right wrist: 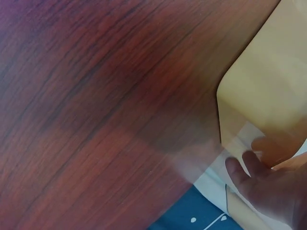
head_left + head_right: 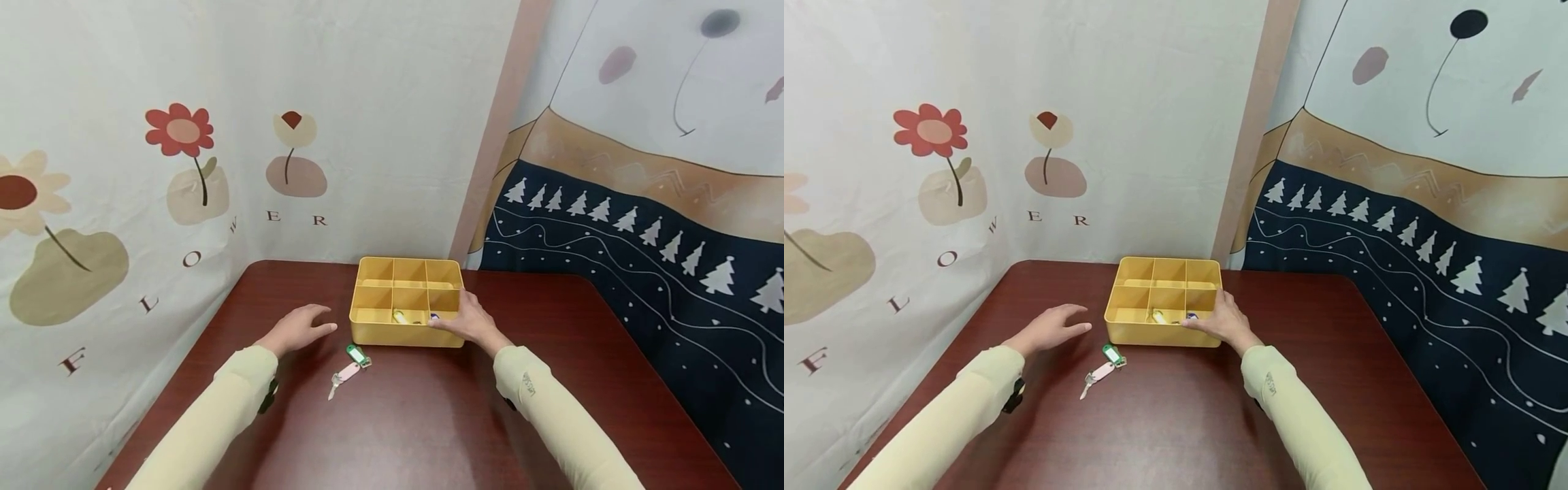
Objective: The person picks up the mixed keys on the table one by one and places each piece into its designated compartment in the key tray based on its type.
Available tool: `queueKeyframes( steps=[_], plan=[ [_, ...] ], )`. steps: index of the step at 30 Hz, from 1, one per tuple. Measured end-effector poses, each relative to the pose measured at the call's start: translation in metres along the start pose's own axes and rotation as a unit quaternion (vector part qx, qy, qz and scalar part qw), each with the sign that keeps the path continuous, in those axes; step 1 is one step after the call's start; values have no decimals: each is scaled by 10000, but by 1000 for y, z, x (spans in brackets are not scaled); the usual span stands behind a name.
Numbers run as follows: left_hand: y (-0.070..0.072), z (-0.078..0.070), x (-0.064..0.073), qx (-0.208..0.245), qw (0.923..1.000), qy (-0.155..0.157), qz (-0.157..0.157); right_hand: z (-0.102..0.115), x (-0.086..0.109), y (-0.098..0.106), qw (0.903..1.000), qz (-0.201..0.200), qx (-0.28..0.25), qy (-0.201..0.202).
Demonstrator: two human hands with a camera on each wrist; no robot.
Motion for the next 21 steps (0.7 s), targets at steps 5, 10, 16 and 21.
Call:
queueKeyframes(
  steps=[5, 10, 16, 21],
  plan=[
    [-7, -1, 7, 219, 9997, -109, 26, -6, -1, -2, 9991, 153, -362, -177],
    [-13, -5, 15, 438, 9983, -383, 12, -7, -1, -4, 9969, 260, -697, -261],
    [-20, -11, 22, 801, 9942, -716, 69, -7, -2, -6, 9951, 154, -980, 15],
    [-29, -14, 32, 1131, 9897, -816, 328, -11, 0, -12, 9916, 120, -1290, 4]
  ],
)
Point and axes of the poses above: each hand's wrist, its own x-axis away from the middle knuckle, its own y-axis out of the back of the hand, z = x × y, the point moved 10 cm from there along -x, towards the middle knuckle, and after that the axes turned 11 degrees about x, right-handed, at the moved point
